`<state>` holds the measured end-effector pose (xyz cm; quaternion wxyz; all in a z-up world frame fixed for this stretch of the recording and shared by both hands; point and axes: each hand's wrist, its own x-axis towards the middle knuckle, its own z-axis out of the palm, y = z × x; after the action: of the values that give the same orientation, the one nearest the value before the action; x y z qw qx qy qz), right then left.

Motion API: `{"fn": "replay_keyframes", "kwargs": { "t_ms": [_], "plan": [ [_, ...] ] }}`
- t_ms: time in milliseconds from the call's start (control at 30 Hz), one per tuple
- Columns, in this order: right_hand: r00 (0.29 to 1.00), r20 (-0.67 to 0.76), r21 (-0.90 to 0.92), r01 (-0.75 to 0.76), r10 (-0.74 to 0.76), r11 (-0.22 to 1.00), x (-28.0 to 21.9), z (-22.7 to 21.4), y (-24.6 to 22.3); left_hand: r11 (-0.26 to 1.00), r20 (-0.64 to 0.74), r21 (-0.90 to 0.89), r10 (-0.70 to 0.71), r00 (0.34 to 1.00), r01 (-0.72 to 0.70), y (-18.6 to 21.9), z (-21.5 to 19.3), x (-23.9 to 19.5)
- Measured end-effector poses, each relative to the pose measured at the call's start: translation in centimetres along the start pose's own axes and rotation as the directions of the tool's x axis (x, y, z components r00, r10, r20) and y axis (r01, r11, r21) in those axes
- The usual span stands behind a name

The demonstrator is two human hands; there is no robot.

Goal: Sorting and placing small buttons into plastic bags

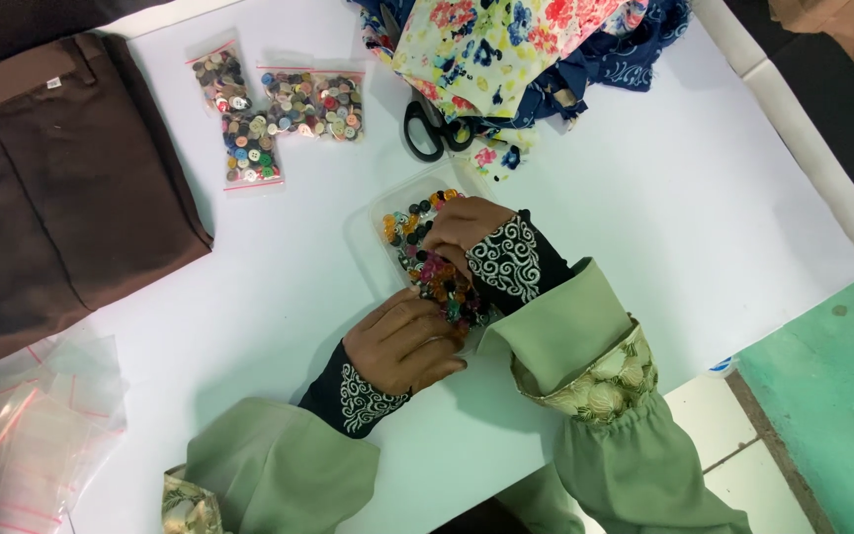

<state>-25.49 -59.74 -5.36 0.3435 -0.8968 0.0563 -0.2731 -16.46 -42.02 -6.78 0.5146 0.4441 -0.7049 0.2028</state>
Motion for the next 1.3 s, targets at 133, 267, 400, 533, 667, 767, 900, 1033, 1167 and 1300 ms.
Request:
{"fn": "replay_keyframes", "kwargs": {
  "t_ms": [133, 267, 400, 533, 667, 767, 900, 1033, 1167, 1300],
  "plan": [
    [0.999, 0.036, -0.079, -0.008, 0.011, 0.997, -0.3, 0.1, 0.1, 0.999, 0.009, -0.011, -0.045, 0.999, 0.045, -0.3, -1.0, 0.8],
    [0.994, 0.102, -0.268, -0.019, 0.048, 0.963, -0.3, -0.3, 0.9, 0.991, -0.003, 0.065, -0.121, 0.993, 0.121, -2.7, -2.9, 2.6],
    [0.984, 0.15, -0.457, -0.021, 0.1, 0.889, 0.1, -1.2, 2.8, 0.9, 0.191, 0.402, -0.261, 0.946, 0.167, -4.5, -4.4, 6.8],
    [0.859, 0.506, -0.127, 0.17, -0.084, 0.977, -0.6, 3.0, 16.2, 0.815, 0.295, 0.569, -0.326, 0.898, 0.109, -7.2, -1.0, 5.7],
    [0.905, 0.423, -0.055, 0.077, -0.047, 0.996, -0.2, -1.9, 4.7, 0.635, 0.418, 0.772, -0.508, 0.753, 0.0, -7.9, 1.3, 4.2],
    [0.881, 0.473, 0.007, 0.009, -0.011, 1.0, 0.0, 0.0, 6.4, 0.63, 0.419, 0.775, -0.563, 0.712, 0.041, -6.7, 0.9, 5.8],
    [0.845, 0.534, 0.08, -0.091, 0.034, 0.993, 0.2, 2.8, 12.1, 0.621, 0.427, 0.777, -0.643, 0.636, 0.107, -5.9, 1.2, 7.1],
    [0.805, 0.59, 0.162, -0.192, 0.061, 0.968, -2.7, 4.3, 15.8, 0.608, 0.441, 0.783, -0.694, 0.569, 0.135, -5.6, 1.2, 7.2],
    [0.779, 0.612, 0.046, -0.213, 0.141, 0.976, 1.2, 3.9, 11.0, 0.637, 0.489, 0.765, -0.665, 0.564, 0.089, -9.4, 2.6, 3.8],
    [0.802, 0.586, -0.023, -0.133, 0.121, 0.991, 0.8, 4.0, 10.4, 0.677, 0.54, 0.736, -0.605, 0.585, 0.021, -11.7, 3.3, 2.0]
  ]
}}
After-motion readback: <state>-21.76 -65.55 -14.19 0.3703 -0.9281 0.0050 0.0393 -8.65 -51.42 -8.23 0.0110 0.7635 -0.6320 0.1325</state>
